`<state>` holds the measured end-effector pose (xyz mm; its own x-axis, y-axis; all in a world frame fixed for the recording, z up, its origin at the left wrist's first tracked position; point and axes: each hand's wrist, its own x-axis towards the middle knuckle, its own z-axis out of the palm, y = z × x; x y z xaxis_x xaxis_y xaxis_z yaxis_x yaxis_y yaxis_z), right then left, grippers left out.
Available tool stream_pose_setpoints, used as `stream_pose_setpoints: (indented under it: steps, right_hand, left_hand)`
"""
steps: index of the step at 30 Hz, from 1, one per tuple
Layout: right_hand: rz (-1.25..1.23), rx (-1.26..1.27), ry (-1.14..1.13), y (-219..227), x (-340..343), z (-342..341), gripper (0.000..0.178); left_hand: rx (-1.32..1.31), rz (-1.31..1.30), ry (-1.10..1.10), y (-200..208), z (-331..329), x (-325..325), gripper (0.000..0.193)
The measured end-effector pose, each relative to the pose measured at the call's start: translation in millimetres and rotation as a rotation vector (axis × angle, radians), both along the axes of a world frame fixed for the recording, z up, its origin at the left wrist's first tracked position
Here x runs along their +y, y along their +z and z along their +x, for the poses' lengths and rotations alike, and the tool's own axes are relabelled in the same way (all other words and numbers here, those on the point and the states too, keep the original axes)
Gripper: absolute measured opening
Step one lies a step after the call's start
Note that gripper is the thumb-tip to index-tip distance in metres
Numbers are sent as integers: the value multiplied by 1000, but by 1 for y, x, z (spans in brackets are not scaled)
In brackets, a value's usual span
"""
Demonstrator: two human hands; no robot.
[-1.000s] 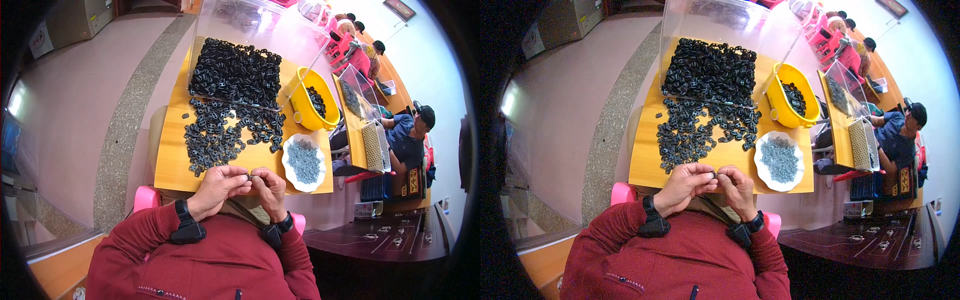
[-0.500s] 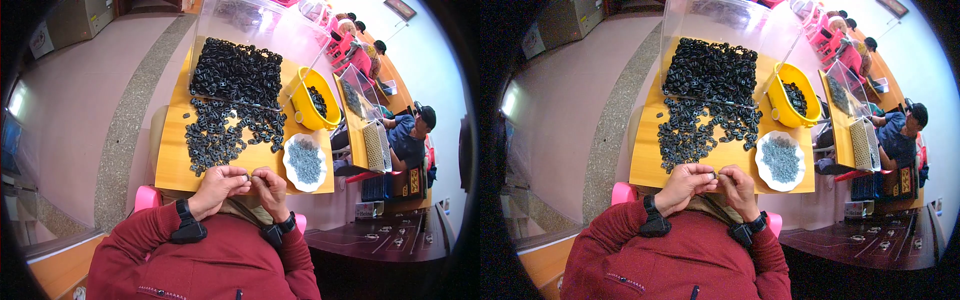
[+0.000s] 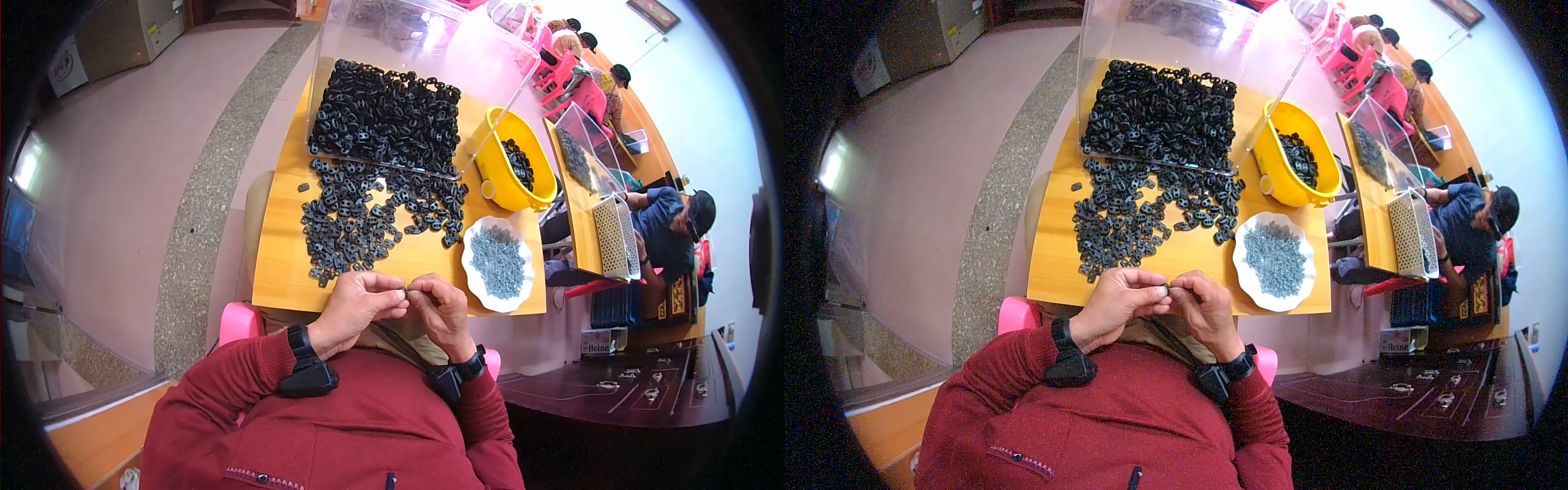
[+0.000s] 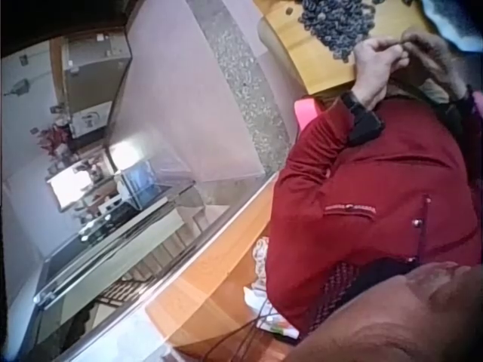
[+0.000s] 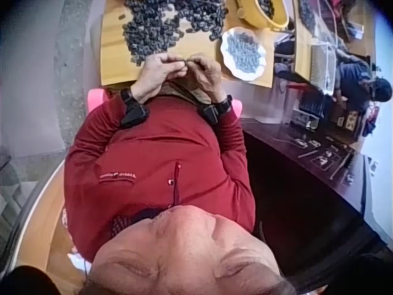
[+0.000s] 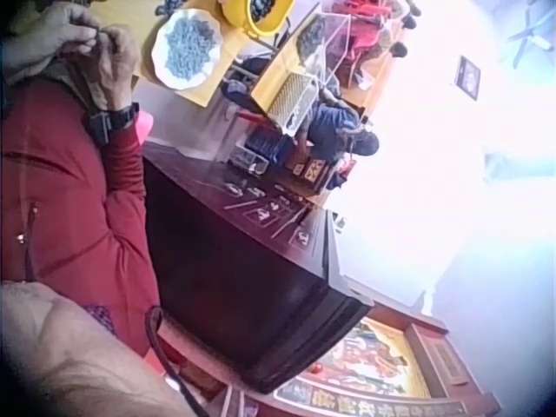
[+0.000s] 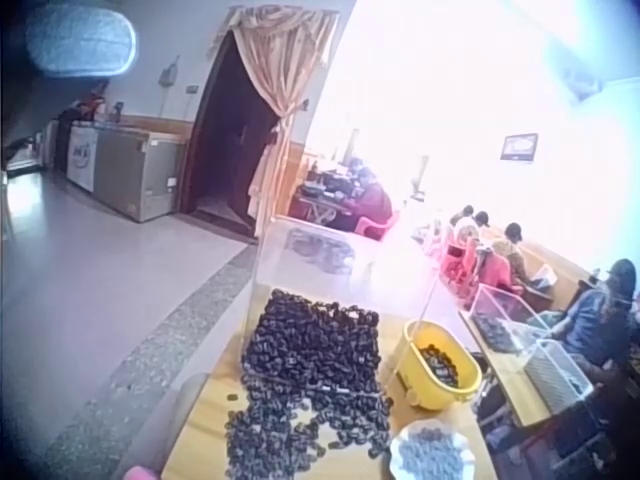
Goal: The person assembles cord locks by hand, picking up a black plastic housing and a metal spring and fitting them together. They repeat this process, occasionally reaching into the large container of housings or the white plate of springs.
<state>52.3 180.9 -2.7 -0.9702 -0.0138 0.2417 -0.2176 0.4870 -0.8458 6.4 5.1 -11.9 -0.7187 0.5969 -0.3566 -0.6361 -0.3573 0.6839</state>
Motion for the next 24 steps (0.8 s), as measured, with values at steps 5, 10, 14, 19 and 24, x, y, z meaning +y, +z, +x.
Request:
stream_pose_setpoints:
  steps: [5,10,14,19,24]
  right_hand:
    - [11,-16,14,-2,1,1,6]
    - [-326,-237,-10,-7,3,3,8]
    - [-445,-313,-10,-4,4,3,7]
    - [-527,-344,-21,-9,9,2,8]
    - [-525,-326,-11,-10,9,2,8]
  left_hand:
    - [65,-21,6,0,2,0,16]
    - [82,2,10,2,1,1,16]
    - [49,24,11,7,0,-1,15]
    - [29,51,18,4,-1,0,15]
    - [31,40,16,3,-1,0,15]
